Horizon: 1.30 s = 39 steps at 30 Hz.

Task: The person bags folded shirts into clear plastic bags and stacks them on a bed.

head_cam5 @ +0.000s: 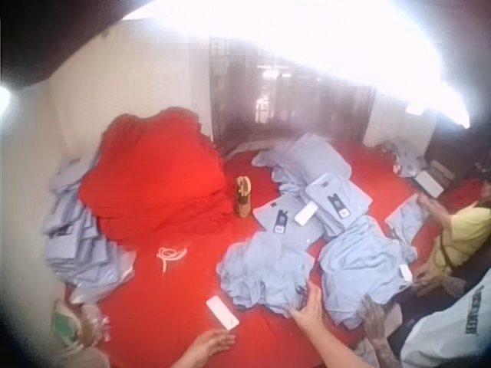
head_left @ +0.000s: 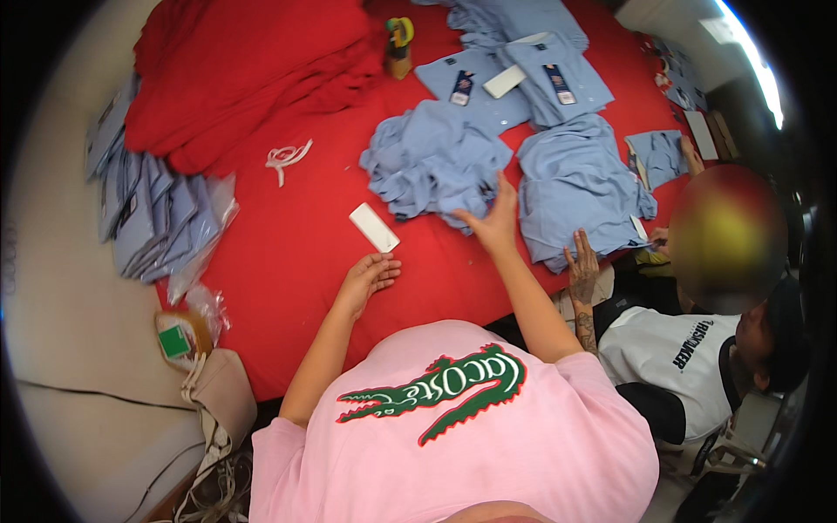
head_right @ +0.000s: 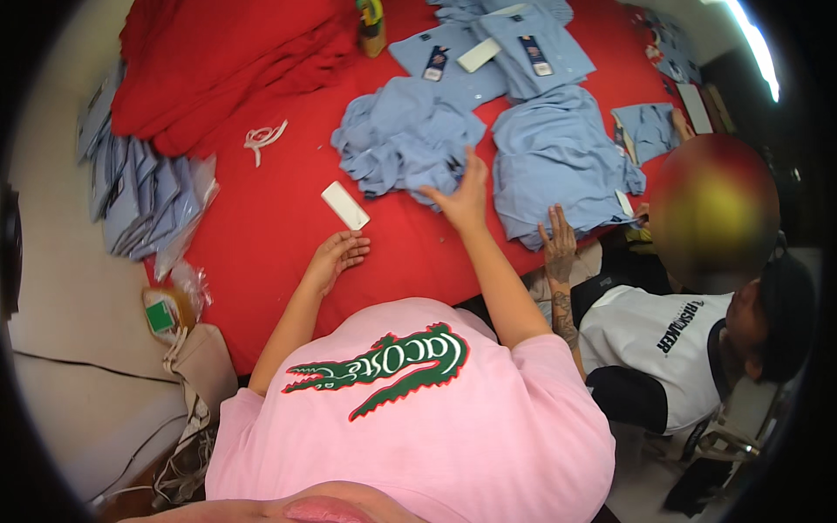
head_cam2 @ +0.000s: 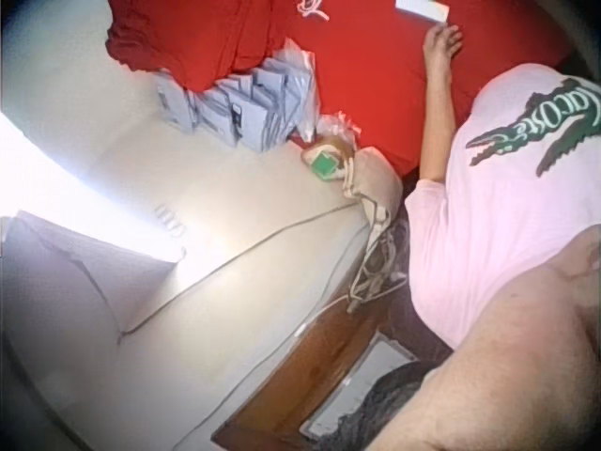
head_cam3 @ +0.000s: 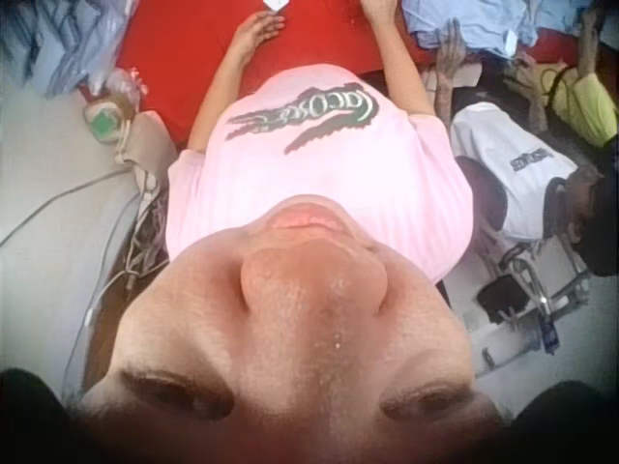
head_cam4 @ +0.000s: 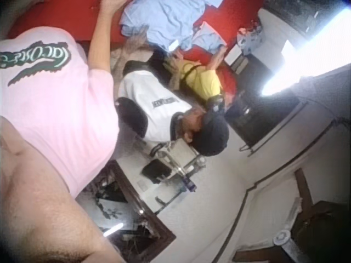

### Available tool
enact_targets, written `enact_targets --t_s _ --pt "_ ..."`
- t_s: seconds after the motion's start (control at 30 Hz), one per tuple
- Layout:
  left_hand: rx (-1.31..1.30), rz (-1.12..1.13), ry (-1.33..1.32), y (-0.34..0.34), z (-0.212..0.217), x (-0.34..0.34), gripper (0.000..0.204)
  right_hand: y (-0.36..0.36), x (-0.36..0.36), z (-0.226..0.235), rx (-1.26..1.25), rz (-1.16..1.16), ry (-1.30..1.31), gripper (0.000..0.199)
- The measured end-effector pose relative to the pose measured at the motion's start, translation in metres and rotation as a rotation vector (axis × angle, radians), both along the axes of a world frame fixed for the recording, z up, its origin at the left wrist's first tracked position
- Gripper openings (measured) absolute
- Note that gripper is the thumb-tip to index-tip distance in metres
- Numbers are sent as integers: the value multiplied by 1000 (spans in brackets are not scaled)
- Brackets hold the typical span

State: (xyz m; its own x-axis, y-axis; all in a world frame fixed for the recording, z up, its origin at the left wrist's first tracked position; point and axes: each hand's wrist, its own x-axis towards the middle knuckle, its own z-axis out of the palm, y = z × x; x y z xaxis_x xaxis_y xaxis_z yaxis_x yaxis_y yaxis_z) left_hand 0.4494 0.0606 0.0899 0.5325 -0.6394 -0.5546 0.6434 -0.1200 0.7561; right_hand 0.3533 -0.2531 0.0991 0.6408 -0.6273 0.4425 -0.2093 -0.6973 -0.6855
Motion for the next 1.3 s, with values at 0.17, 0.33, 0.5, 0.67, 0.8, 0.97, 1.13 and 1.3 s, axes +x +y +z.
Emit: enact_targets --t_s 0.17,0.33,0.5,0.67,0.8,0.97,1.13,1.3 --pt "81 -66 -47 -70 -20 -23 39 -46 68 -17 281 82 609 97" --pt "185 -46 -164 -74 -38 -23 30 -116 91 70 1151 328 -198 45" --pt "167 58 -152 -67 -28 -25 27 -255 61 222 999 159 -729 37" --pt "179 95 -129 -74 -35 -26 25 -434 72 273 494 -33 -937 33" --pt "197 200 -133 -61 -34 -28 23 -552 55 289 -195 -558 -444 49" --pt "233 228 -138 -71 -34 -35 23 -588 33 205 458 -1023 -84 107" --pt "277 223 -121 -75 -29 -34 25 -544 30 104 390 -788 219 98" --pt "303 232 -126 -71 -20 -32 25 -477 22 25 671 -440 562 79"
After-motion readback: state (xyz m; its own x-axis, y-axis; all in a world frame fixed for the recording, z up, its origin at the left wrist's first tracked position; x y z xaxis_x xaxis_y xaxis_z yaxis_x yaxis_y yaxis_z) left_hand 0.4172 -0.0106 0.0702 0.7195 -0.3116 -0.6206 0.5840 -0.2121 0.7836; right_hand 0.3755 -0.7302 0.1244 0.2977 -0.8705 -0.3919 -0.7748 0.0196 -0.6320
